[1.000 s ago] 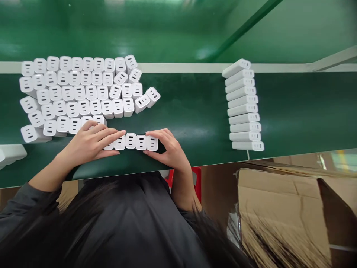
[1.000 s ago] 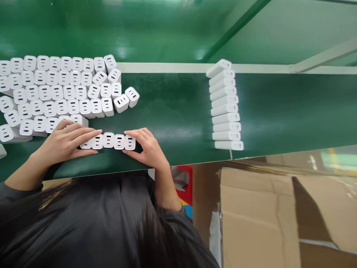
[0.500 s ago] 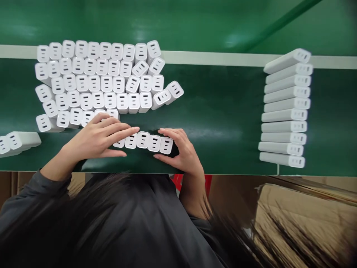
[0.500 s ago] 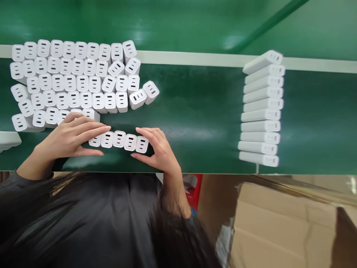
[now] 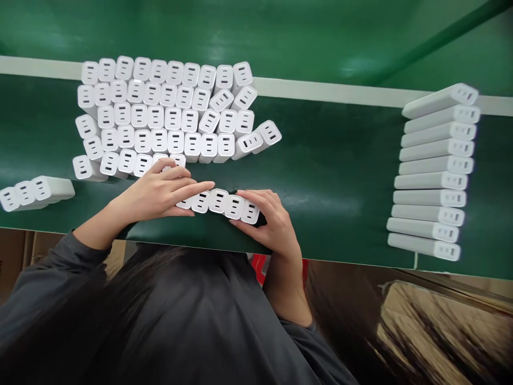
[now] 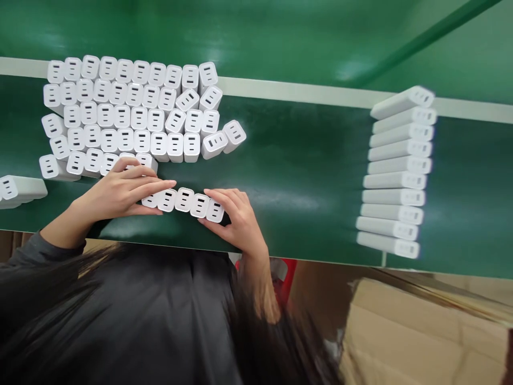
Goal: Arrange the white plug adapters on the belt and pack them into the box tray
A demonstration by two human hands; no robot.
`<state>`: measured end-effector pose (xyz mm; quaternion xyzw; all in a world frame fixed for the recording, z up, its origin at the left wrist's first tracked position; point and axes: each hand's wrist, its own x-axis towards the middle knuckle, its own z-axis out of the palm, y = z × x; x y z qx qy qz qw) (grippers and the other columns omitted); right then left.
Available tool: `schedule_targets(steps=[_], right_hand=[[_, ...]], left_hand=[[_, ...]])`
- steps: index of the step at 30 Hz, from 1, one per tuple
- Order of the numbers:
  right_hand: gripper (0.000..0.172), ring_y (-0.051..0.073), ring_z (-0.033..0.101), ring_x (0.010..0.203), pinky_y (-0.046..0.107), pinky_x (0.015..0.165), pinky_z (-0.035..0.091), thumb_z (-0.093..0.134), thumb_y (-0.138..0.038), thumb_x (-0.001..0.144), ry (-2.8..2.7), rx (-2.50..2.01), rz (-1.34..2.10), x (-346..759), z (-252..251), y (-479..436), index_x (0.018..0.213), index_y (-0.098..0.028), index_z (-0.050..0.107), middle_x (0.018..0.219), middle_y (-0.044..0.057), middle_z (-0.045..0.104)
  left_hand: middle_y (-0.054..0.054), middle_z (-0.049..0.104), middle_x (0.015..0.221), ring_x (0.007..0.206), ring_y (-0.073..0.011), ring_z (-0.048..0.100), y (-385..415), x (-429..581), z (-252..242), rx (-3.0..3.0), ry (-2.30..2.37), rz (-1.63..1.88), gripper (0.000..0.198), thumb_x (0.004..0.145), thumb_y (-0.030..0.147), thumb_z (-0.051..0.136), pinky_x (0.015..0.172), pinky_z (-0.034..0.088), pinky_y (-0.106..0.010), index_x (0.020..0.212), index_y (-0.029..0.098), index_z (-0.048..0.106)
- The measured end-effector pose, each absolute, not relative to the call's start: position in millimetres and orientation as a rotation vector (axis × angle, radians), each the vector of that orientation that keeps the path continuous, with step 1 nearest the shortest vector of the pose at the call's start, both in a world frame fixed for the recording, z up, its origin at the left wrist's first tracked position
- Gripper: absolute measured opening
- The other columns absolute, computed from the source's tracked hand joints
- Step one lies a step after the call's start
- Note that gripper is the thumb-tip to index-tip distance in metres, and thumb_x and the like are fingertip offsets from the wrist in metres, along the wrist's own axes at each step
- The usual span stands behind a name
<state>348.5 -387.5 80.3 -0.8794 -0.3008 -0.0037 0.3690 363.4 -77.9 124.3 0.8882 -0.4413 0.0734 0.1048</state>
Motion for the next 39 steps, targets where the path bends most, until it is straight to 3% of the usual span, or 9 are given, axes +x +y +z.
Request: schedule_targets(steps=[5, 9, 16, 24, 27, 30, 33, 39], right_hand=[[0.047, 0.029, 0.068, 0.102, 0.045, 0.088, 0.052, 0.072, -0.036, 0.092, -0.808, -2.222, -0.041, 348.2, 78.6, -388.3, 0.135, -0.029, 0.055, 0.117, 0.008, 0.073], [0.056, 0.03, 0.065, 0.112, 0.048, 0.096, 0.052, 0.073, -0.04, 0.092, -0.815, -2.236, -0.017, 346.8, 83.4, -389.0, 0.142, -0.029, 0.05, 0.127, 0.01, 0.068], [0.072, 0.032, 0.061, 0.123, 0.048, 0.101, 0.053, 0.071, -0.047, 0.093, -0.983, -2.293, -0.147, 346.9, 102.9, -374.0, 0.154, -0.027, 0.038, 0.138, 0.014, 0.062], [0.049, 0.027, 0.068, 0.099, 0.042, 0.086, 0.057, 0.065, -0.038, 0.099, -1.047, -2.337, -0.194, 349.9, 91.6, -360.3, 0.142, -0.02, 0.049, 0.117, 0.012, 0.072], [0.051, 0.028, 0.068, 0.103, 0.043, 0.088, 0.057, 0.068, -0.038, 0.097, -1.071, -2.263, -0.178, 349.1, 93.2, -365.8, 0.141, -0.02, 0.05, 0.119, 0.013, 0.071], [0.062, 0.031, 0.064, 0.118, 0.047, 0.099, 0.055, 0.071, -0.042, 0.093, -1.07, -2.194, -0.091, 345.0, 97.4, -381.3, 0.147, -0.022, 0.046, 0.132, 0.015, 0.065], [0.066, 0.032, 0.063, 0.121, 0.047, 0.101, 0.055, 0.071, -0.042, 0.093, -0.993, -2.226, 0.019, 344.4, 92.4, -402.4, 0.151, -0.023, 0.045, 0.136, 0.015, 0.061], [0.042, 0.028, 0.07, 0.103, 0.041, 0.089, 0.058, 0.062, -0.038, 0.099, -1.062, -2.275, 0.02, 352.0, 75.0, -416.1, 0.139, -0.025, 0.055, 0.117, 0.01, 0.069]], left_hand=[[-0.009, 0.075, 0.105, 0.101, -0.0203, 0.065, -78.5, 363.3, 124.3, 2.645, -1.319, 0.21, 0.056, 0.102, 0.053, 0.053, 0.096, 0.04, -0.036, 0.147, 0.021, 0.051], [-0.009, 0.075, 0.106, 0.102, -0.0216, 0.065, -79.9, 361.6, 127.8, 2.652, -1.368, 0.249, 0.059, 0.101, 0.056, 0.052, 0.098, 0.039, -0.037, 0.147, 0.019, 0.051], [-0.013, 0.071, 0.127, 0.113, -0.0266, 0.063, -96.0, 351.9, 135.3, 2.721, -1.414, 0.279, 0.074, 0.097, 0.065, 0.051, 0.097, 0.041, -0.039, 0.148, 0.012, 0.047], [-0.012, 0.073, 0.115, 0.098, -0.022, 0.067, -122.0, 346.2, 116.3, 2.693, -1.342, 0.354, 0.062, 0.101, 0.05, 0.054, 0.087, 0.047, -0.034, 0.144, 0.006, 0.047], [-0.01, 0.073, 0.111, 0.093, -0.0202, 0.067, -125.1, 343.0, 112.1, 2.686, -1.296, 0.392, 0.057, 0.103, 0.045, 0.053, 0.084, 0.047, -0.032, 0.145, 0.008, 0.048], [-0.012, 0.072, 0.114, 0.1, -0.0216, 0.067, -126.1, 338.9, 113.3, 2.679, -1.32, 0.338, 0.065, 0.102, 0.05, 0.052, 0.084, 0.046, -0.032, 0.151, 0.008, 0.044], [-0.015, 0.071, 0.119, 0.106, -0.0223, 0.066, -128.6, 337.7, 111.7, 2.676, -1.299, 0.246, 0.071, 0.101, 0.058, 0.048, 0.087, 0.046, -0.032, 0.152, 0.009, 0.044], [-0.014, 0.071, 0.108, 0.084, -0.0199, 0.065, -135.4, 342.1, 100.9, 2.694, -1.191, 0.134, 0.065, 0.102, 0.063, 0.04, 0.061, 0.036, -0.032, 0.138, 0.013, 0.06]])
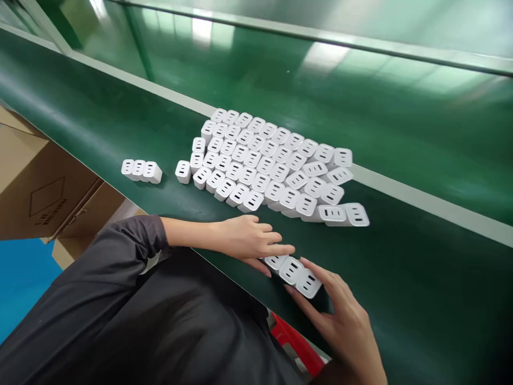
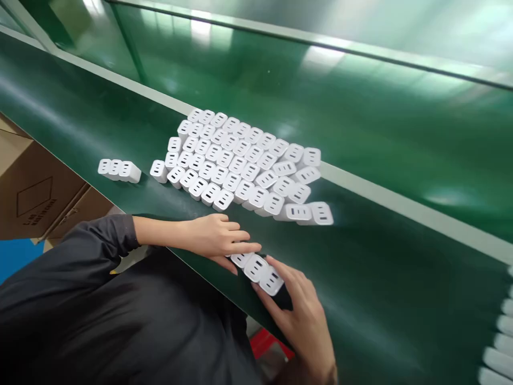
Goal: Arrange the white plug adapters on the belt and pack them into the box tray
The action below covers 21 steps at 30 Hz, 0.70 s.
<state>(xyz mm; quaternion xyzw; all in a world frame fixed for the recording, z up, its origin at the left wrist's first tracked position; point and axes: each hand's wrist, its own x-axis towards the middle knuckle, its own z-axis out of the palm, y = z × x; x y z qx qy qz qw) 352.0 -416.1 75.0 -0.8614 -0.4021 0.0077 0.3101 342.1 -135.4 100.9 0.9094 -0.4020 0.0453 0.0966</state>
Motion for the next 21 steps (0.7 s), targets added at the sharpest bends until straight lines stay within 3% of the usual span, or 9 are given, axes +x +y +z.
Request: schedule_targets(steps=[8, 14, 21], right_hand=[[0.043, 0.028, 0.071, 0.097, 0.042, 0.084, 0.06, 0.064, -0.038, 0.097, -1.076, -2.247, 0.042, 354.3, 73.6, -410.3, 0.138, -0.026, 0.056, 0.115, 0.01, 0.07], [0.054, 0.031, 0.072, 0.099, 0.046, 0.083, 0.061, 0.067, -0.038, 0.095, -1.0, -2.261, 0.043, 350.6, 77.3, -398.5, 0.146, -0.029, 0.051, 0.116, 0.009, 0.073], [0.07, 0.029, 0.067, 0.115, 0.048, 0.097, 0.058, 0.074, -0.04, 0.091, -0.918, -2.193, 0.159, 344.4, 89.7, -388.7, 0.151, -0.03, 0.04, 0.131, 0.01, 0.068]], left_hand=[[-0.015, 0.07, 0.1, 0.078, -0.0209, 0.061, -138.3, 332.9, 107.9, 2.678, -1.086, 0.057, 0.065, 0.097, 0.063, 0.053, 0.056, 0.03, -0.033, 0.138, 0.013, 0.06], [-0.014, 0.071, 0.098, 0.081, -0.0235, 0.065, -135.1, 326.8, 105.3, 2.675, -1.024, 0.076, 0.065, 0.095, 0.063, 0.055, 0.057, 0.037, -0.034, 0.137, 0.013, 0.059], [-0.017, 0.07, 0.125, 0.109, -0.0277, 0.068, -107.7, 321.8, 118.7, 2.497, -0.932, 0.161, 0.081, 0.089, 0.072, 0.059, 0.089, 0.053, -0.038, 0.143, 0.012, 0.048]])
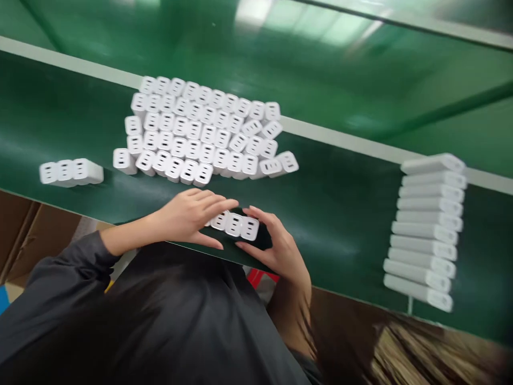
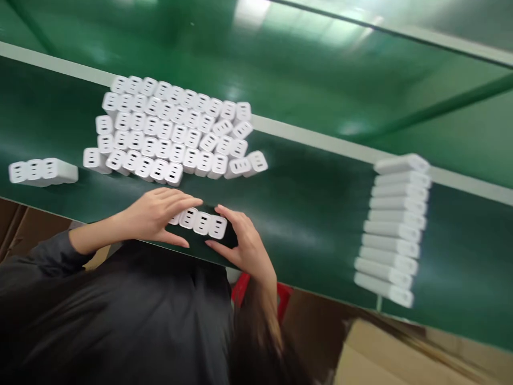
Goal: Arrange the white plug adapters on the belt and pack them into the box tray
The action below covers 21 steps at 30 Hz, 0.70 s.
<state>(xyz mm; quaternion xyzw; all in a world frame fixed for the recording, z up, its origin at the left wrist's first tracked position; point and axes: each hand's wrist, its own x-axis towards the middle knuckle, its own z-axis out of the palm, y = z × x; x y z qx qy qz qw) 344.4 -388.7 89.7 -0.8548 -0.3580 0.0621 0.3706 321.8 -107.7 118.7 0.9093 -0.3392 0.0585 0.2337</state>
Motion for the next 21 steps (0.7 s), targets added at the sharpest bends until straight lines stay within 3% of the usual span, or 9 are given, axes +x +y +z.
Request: schedule_targets(steps=[11, 21], right_hand=[[0.06, 0.03, 0.065, 0.116, 0.049, 0.099, 0.053, 0.069, -0.04, 0.095, -0.857, -2.216, 0.141, 335.6, 86.8, -396.6, 0.148, -0.028, 0.043, 0.131, 0.011, 0.067], [0.056, 0.028, 0.067, 0.115, 0.045, 0.098, 0.051, 0.065, -0.037, 0.098, -0.912, -2.201, 0.081, 340.2, 86.2, -393.2, 0.149, -0.028, 0.044, 0.132, 0.009, 0.069]], left_hand=[[-0.017, 0.067, 0.132, 0.121, -0.028, 0.066, -78.4, 315.3, 115.3, 2.43, -0.847, 0.127, 0.081, 0.086, 0.056, 0.073, 0.099, 0.056, -0.042, 0.148, 0.019, 0.037], [-0.014, 0.072, 0.124, 0.106, -0.0267, 0.07, -100.3, 331.2, 122.5, 2.675, -1.238, 0.341, 0.068, 0.095, 0.067, 0.055, 0.089, 0.052, -0.038, 0.137, 0.013, 0.055]])
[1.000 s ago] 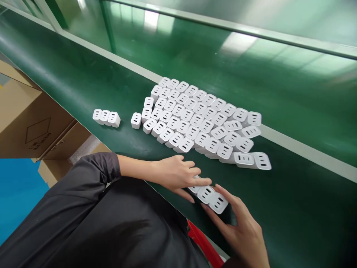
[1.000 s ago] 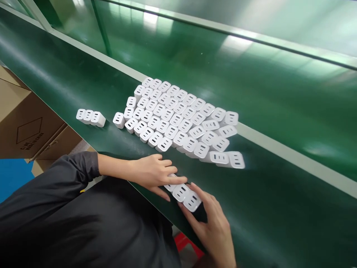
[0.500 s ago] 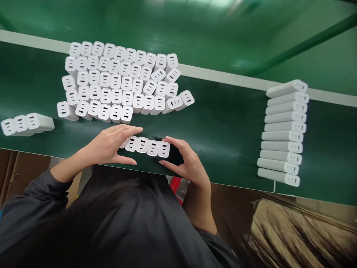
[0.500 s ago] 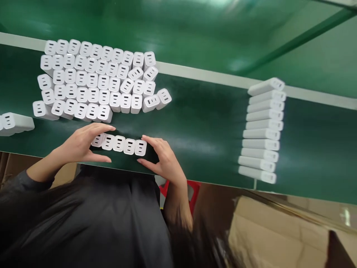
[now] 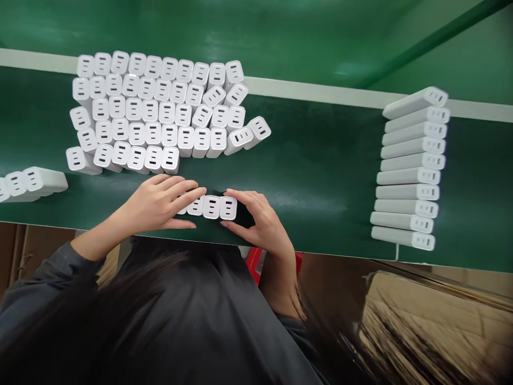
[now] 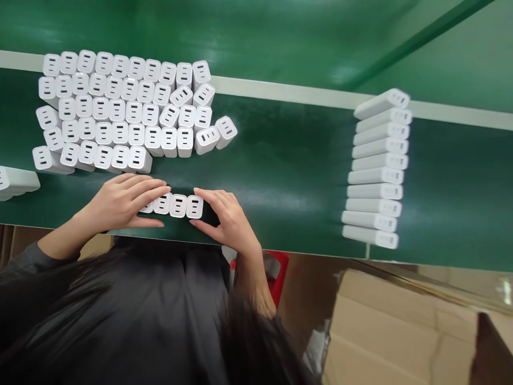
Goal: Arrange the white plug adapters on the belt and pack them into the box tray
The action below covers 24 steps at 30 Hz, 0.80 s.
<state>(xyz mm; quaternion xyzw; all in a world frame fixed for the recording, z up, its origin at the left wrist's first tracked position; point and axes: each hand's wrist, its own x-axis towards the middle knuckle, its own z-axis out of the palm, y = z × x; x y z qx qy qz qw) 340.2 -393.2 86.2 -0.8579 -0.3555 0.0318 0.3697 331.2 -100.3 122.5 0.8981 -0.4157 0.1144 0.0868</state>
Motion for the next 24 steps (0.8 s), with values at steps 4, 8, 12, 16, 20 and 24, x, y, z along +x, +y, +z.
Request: schedule_targets(steps=[4, 8, 12, 16, 20, 24], right_hand=[[0.053, 0.027, 0.067, 0.114, 0.044, 0.096, 0.051, 0.065, -0.036, 0.098, -0.922, -2.2, 0.053, 340.2, 86.5, -391.6, 0.147, -0.027, 0.045, 0.13, 0.009, 0.069], [0.053, 0.027, 0.067, 0.114, 0.044, 0.095, 0.051, 0.064, -0.035, 0.098, -0.904, -2.204, 0.059, 339.8, 85.3, -390.3, 0.148, -0.029, 0.046, 0.129, 0.008, 0.07], [0.053, 0.027, 0.067, 0.112, 0.044, 0.095, 0.051, 0.064, -0.036, 0.098, -0.893, -2.206, 0.05, 339.6, 82.6, -389.9, 0.148, -0.029, 0.048, 0.128, 0.008, 0.07], [0.051, 0.029, 0.067, 0.113, 0.046, 0.095, 0.05, 0.064, -0.039, 0.098, -0.862, -2.227, 0.082, 339.8, 81.2, -389.7, 0.145, -0.029, 0.05, 0.126, 0.009, 0.071], [0.046, 0.028, 0.067, 0.111, 0.045, 0.094, 0.051, 0.064, -0.04, 0.098, -0.857, -2.23, 0.064, 340.2, 81.0, -389.3, 0.141, -0.028, 0.053, 0.125, 0.009, 0.071], [0.044, 0.027, 0.068, 0.109, 0.043, 0.092, 0.051, 0.065, -0.037, 0.098, -0.875, -2.196, 0.026, 341.0, 80.6, -388.4, 0.139, -0.028, 0.053, 0.124, 0.009, 0.071]], left_hand=[[-0.013, 0.071, 0.125, 0.099, -0.0244, 0.07, -112.3, 334.8, 124.9, 2.763, -1.279, 0.241, 0.069, 0.096, 0.068, 0.051, 0.075, 0.05, -0.035, 0.138, 0.014, 0.057], [-0.011, 0.073, 0.117, 0.092, -0.0223, 0.068, -117.1, 334.3, 126.0, 2.779, -1.25, 0.178, 0.067, 0.095, 0.068, 0.052, 0.067, 0.046, -0.033, 0.138, 0.017, 0.058], [-0.01, 0.073, 0.112, 0.089, -0.022, 0.067, -118.5, 333.6, 127.4, 2.776, -1.239, 0.131, 0.07, 0.094, 0.07, 0.053, 0.064, 0.044, -0.033, 0.14, 0.017, 0.058], [-0.009, 0.073, 0.104, 0.082, -0.0206, 0.065, -121.7, 332.8, 127.7, 2.807, -1.211, 0.161, 0.071, 0.095, 0.072, 0.048, 0.059, 0.041, -0.033, 0.138, 0.017, 0.06], [-0.008, 0.072, 0.095, 0.075, -0.0195, 0.062, -125.4, 332.1, 127.9, 2.876, -1.195, 0.19, 0.068, 0.097, 0.071, 0.042, 0.055, 0.037, -0.031, 0.134, 0.018, 0.062], [-0.007, 0.072, 0.091, 0.072, -0.0186, 0.061, -128.8, 332.6, 127.7, 2.904, -1.208, 0.226, 0.057, 0.101, 0.064, 0.042, 0.055, 0.035, -0.031, 0.129, 0.02, 0.065]])
